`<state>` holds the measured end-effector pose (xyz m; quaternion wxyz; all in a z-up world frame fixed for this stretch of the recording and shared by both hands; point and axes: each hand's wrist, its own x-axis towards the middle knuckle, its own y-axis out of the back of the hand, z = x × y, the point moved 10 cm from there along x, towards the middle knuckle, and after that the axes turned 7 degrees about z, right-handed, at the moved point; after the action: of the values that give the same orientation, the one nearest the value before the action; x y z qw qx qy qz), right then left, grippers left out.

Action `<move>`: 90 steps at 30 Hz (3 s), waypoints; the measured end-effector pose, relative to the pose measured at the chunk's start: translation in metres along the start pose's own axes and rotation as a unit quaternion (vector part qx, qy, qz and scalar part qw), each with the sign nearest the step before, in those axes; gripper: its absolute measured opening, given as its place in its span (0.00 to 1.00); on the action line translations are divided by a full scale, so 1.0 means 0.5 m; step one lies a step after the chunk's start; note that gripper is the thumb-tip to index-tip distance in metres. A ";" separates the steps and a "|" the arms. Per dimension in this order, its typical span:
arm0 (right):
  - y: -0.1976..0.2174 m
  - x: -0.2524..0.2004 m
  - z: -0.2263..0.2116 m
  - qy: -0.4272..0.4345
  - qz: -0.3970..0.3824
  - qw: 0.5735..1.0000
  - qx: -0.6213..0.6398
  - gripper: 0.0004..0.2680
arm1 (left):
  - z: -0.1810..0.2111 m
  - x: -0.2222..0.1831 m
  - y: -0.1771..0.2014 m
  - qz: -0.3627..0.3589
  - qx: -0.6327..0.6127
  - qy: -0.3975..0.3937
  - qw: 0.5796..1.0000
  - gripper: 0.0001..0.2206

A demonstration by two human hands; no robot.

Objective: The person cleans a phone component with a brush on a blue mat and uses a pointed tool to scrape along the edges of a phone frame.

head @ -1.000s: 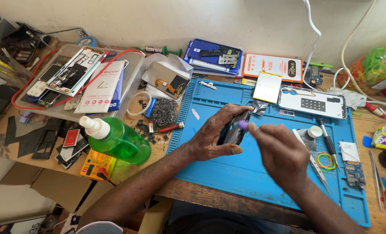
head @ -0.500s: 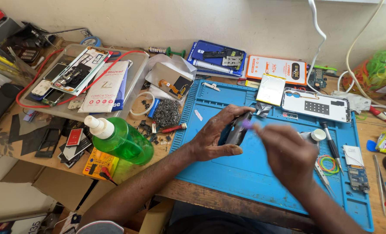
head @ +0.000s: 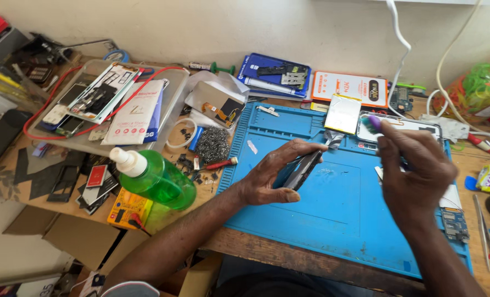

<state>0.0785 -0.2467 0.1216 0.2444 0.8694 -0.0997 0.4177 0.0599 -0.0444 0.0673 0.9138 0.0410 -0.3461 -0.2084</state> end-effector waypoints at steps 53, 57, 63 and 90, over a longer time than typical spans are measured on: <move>0.078 -0.144 0.178 -0.167 -0.252 0.914 -0.272 0.11 | -0.062 -0.033 0.010 -0.149 0.413 0.161 0.884 0.49; 0.090 -0.152 0.170 -0.203 -0.240 0.916 -0.250 0.12 | -0.078 -0.068 0.036 -0.113 0.402 0.188 0.889 0.46; 0.072 -0.140 0.144 -0.161 -0.229 0.933 -0.227 0.13 | -0.115 -0.072 0.004 -0.076 0.384 0.188 0.901 0.49; -0.248 -0.083 0.050 0.031 -0.331 0.935 -0.126 0.07 | -0.134 -0.103 0.021 -0.019 0.309 0.201 0.930 0.54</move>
<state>0.1160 -0.1538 0.0336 0.4792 0.8017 0.1501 0.3241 0.0723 -0.0186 -0.0127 0.9025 0.3683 -0.2018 -0.0957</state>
